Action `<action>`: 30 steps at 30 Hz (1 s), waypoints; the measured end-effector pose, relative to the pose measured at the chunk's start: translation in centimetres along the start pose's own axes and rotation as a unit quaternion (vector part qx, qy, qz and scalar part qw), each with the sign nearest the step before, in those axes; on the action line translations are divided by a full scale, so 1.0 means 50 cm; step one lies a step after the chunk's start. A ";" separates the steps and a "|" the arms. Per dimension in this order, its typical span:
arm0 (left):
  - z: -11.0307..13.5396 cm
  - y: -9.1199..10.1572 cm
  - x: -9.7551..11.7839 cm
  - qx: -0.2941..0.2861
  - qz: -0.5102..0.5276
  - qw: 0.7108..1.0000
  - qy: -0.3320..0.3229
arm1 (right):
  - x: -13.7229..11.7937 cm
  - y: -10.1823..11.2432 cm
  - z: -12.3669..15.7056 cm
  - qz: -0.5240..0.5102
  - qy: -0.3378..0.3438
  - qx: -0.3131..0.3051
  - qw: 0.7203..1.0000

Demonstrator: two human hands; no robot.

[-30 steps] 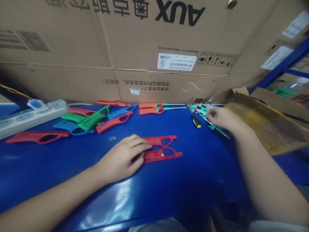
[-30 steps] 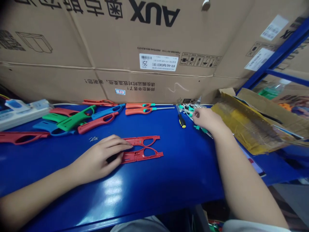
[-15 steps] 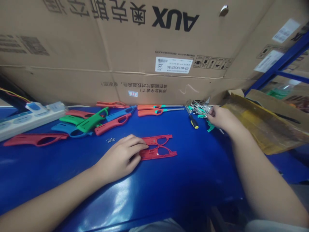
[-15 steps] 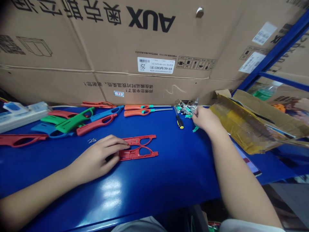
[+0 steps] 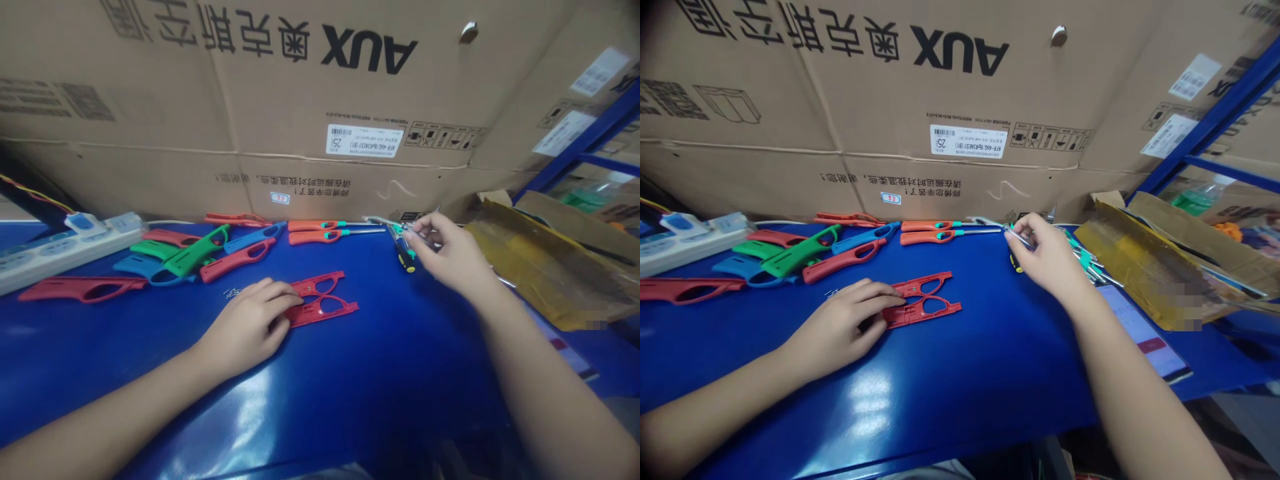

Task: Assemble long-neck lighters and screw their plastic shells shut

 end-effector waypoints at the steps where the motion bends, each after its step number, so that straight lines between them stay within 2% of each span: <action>1: -0.001 -0.001 -0.003 0.000 -0.002 1.000 0.006 | -0.026 -0.009 0.007 0.001 0.042 -0.015 0.999; 5: -0.001 -0.001 -0.007 0.000 0.001 1.000 0.012 | -0.112 -0.063 0.052 -0.008 0.193 -0.142 0.971; 9: 0.000 0.012 -0.001 0.026 0.024 0.999 0.013 | -0.149 -0.086 0.081 -0.027 0.241 -0.175 0.954; 16: 0.000 0.030 0.006 0.080 0.115 0.990 0.034 | -0.187 -0.107 0.105 -0.059 0.272 -0.198 0.940; 21: 0.002 0.029 0.024 0.096 0.189 0.977 0.002 | -0.202 -0.123 0.122 -0.096 0.285 -0.227 0.926; 25: 0.007 0.039 0.029 0.122 0.192 0.974 -0.016 | -0.199 -0.124 0.122 -0.105 0.284 -0.227 0.926; 30: 0.008 0.052 0.025 0.149 0.182 0.972 0.002 | -0.198 -0.118 0.118 -0.110 0.291 -0.221 0.924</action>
Point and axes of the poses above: each hand's wrist, its own z-axis away from the middle knuckle, its own y-axis out of the back of the hand, x = y × z, the point moved 8 cm from there along -z, towards the middle knuckle, and after that the axes turned 4 degrees about -z, right-handed, at the moved point
